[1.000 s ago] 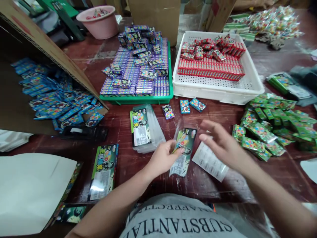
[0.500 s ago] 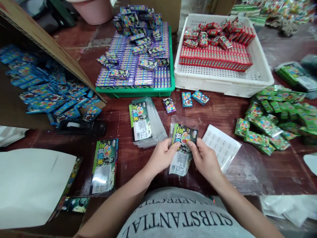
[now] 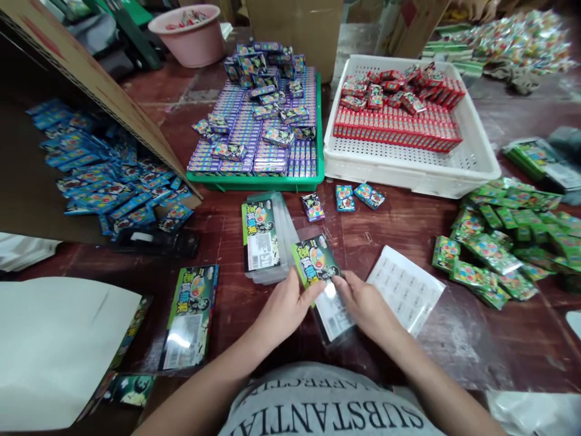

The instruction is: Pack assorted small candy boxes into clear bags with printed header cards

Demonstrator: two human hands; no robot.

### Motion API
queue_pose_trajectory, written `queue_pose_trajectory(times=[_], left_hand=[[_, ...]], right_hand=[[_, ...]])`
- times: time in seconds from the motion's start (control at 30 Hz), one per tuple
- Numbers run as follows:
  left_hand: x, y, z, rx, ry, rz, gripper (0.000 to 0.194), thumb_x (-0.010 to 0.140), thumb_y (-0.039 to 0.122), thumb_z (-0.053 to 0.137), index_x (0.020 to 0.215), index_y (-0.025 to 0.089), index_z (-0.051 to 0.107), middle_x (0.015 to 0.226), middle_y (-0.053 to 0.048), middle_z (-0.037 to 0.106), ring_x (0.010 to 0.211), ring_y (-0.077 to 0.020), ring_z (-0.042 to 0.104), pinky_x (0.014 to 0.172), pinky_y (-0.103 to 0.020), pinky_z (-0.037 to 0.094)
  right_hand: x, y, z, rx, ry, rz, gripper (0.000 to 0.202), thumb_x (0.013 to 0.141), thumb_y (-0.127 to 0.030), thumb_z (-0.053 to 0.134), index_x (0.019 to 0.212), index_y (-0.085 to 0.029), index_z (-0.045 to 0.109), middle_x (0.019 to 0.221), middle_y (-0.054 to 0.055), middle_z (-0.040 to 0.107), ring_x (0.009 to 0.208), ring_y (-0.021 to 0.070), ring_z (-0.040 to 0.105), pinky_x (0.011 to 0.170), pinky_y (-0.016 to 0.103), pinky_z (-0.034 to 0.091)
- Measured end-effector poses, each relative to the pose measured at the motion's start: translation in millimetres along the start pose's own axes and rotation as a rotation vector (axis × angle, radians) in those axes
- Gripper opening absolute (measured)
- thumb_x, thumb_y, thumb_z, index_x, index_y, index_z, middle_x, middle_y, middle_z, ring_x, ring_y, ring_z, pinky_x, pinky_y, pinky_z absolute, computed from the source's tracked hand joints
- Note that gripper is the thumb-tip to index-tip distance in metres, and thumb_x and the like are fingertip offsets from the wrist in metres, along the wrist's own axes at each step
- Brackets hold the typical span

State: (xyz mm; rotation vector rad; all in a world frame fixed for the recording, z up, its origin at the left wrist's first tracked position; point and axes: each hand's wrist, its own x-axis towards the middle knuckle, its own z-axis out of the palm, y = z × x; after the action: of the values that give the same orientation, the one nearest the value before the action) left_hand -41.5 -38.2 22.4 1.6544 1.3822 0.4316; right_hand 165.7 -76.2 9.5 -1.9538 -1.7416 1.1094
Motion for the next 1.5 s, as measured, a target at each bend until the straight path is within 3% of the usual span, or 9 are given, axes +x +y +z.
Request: queue_pose_trajectory(times=[0.2,0.3,0.43,0.53,0.7,1.0,1.2,1.3,1.5], left_hand=[[54,19,-64.6,0.453,0.240,0.281,0.031,0.100,0.035,0.053,0.127,0.022,0.057,0.120,-0.007,0.071,0.100,-0.0244,0.069,0.096,-0.040,0.050],[117,34,-56.1,0.621,0.165,0.417,0.037,0.095,0.037,0.062,0.127,0.019,0.057,0.126,-0.008,0.067,0.113,-0.0266,0.061,0.103,-0.040,0.045],[179,37,-31.6,0.780,0.061,0.350,0.057,0.080,0.042,0.077,0.127,0.015,0.056,0.126,-0.013,0.062,0.119,-0.0323,0.052,0.103,-0.041,0.042],[191,28,-23.3,0.785,0.076,0.301,0.073,0.071,0.051,0.081,0.129,0.015,0.054,0.125,-0.014,0.058,0.118,-0.0353,0.049,0.100,-0.044,0.042],[182,17,-15.5,0.741,0.067,0.258,0.103,0.052,0.073,0.084,0.134,0.019,0.053,0.125,-0.013,0.052,0.116,-0.0368,0.047,0.097,-0.045,0.043],[167,9,-13.5,0.695,0.076,0.288,0.105,0.069,0.069,0.076,0.155,0.026,0.034,0.138,-0.013,0.050,0.123,-0.0365,0.044,0.101,-0.047,0.038],[170,7,-20.0,0.677,0.017,0.368,0.099,0.067,0.066,0.079,0.148,0.020,0.044,0.137,-0.014,0.053,0.122,-0.0380,0.046,0.100,-0.051,0.039],[175,8,-18.7,0.663,-0.008,0.394,0.091,0.066,0.065,0.080,0.141,0.024,0.051,0.132,-0.011,0.055,0.119,-0.0365,0.048,0.098,-0.049,0.040],[183,8,-18.2,0.637,-0.054,0.425,0.096,0.064,0.066,0.082,0.144,0.024,0.049,0.134,-0.011,0.053,0.119,-0.0364,0.047,0.099,-0.049,0.040]], right_hand=[[86,15,-103,-0.491,0.282,-0.335,0.061,0.097,-0.055,0.053,0.141,-0.014,0.054,0.140,0.017,0.062,0.127,0.0394,0.056,0.105,0.054,0.045],[157,5,-126,-0.736,0.139,-0.467,0.069,0.091,-0.038,0.064,0.149,-0.006,0.042,0.155,0.022,0.045,0.138,0.0380,0.045,0.115,0.052,0.037],[207,-12,-127,-0.805,0.031,-0.442,0.074,0.076,-0.031,0.077,0.141,-0.008,0.052,0.134,0.020,0.064,0.122,0.0377,0.057,0.103,0.047,0.047],[204,-12,-123,-0.825,0.035,-0.397,0.066,0.079,-0.037,0.073,0.137,-0.012,0.055,0.117,0.018,0.070,0.114,0.0388,0.059,0.093,0.048,0.051],[186,-5,-117,-0.842,0.109,-0.331,0.059,0.080,-0.051,0.071,0.125,-0.014,0.060,0.132,0.021,0.060,0.125,0.0394,0.052,0.097,0.048,0.048],[173,-22,-95,-0.761,0.234,0.024,0.076,0.095,-0.075,0.029,0.113,-0.009,0.063,0.092,0.024,0.073,0.096,0.0404,0.071,0.083,0.052,0.050],[169,17,-123,-0.507,-0.109,-0.661,0.070,0.083,-0.043,0.069,0.144,-0.020,0.046,0.143,0.016,0.055,0.130,0.0342,0.055,0.108,0.049,0.045],[177,30,-119,-0.389,-0.208,-0.671,0.069,0.080,-0.031,0.070,0.144,-0.021,0.045,0.137,0.015,0.054,0.123,0.0313,0.058,0.103,0.048,0.049],[187,28,-112,-0.413,-0.126,-0.625,0.072,0.068,-0.052,0.086,0.125,-0.021,0.057,0.135,0.016,0.053,0.121,0.0366,0.054,0.101,0.054,0.048]])
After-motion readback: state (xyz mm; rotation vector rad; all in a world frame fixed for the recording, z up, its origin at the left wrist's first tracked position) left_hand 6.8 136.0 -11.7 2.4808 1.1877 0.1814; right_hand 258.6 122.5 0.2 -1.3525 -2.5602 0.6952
